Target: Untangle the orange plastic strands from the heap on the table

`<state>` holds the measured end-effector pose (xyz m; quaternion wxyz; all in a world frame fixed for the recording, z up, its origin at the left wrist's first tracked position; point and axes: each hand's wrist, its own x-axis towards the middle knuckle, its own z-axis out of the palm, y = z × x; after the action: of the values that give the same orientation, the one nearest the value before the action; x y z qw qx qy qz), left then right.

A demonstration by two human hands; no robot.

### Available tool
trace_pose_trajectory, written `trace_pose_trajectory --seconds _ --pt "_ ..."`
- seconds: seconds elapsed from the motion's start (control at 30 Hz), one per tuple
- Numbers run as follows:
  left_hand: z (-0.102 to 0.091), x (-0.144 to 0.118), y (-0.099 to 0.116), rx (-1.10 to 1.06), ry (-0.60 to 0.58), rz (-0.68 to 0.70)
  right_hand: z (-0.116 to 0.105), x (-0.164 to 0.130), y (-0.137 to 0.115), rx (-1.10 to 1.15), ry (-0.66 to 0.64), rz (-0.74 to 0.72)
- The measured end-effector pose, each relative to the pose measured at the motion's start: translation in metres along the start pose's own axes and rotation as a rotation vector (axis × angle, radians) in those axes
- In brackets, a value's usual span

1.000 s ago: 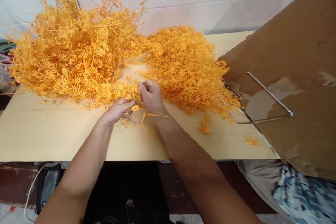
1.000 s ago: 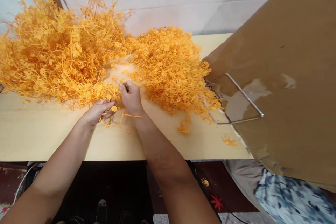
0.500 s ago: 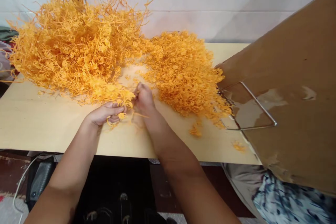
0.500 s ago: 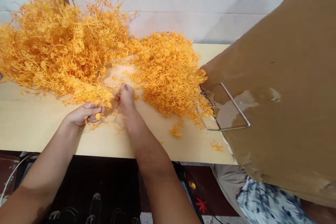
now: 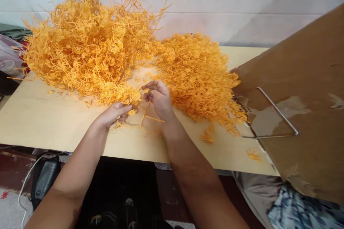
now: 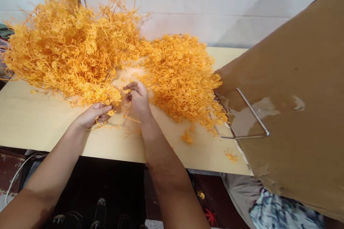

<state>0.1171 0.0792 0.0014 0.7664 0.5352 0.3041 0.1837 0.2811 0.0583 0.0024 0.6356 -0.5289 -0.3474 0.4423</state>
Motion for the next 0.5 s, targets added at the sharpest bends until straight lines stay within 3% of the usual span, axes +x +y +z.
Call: trace_pose_trajectory --seconds 0.23,0.4,0.5 --pt "0.005 0.001 0.002 -0.065 0.061 -0.024 0.0 -0.003 0.007 -0.045 -0.225 0.02" --pt "0.005 0.0 0.001 -0.093 0.062 -0.012 0.002 -0.005 0.013 -0.396 -0.267 -0.232" --pt "0.006 0.0 0.001 -0.09 0.059 -0.005 0.001 -0.005 0.011 -0.419 -0.258 -0.261"
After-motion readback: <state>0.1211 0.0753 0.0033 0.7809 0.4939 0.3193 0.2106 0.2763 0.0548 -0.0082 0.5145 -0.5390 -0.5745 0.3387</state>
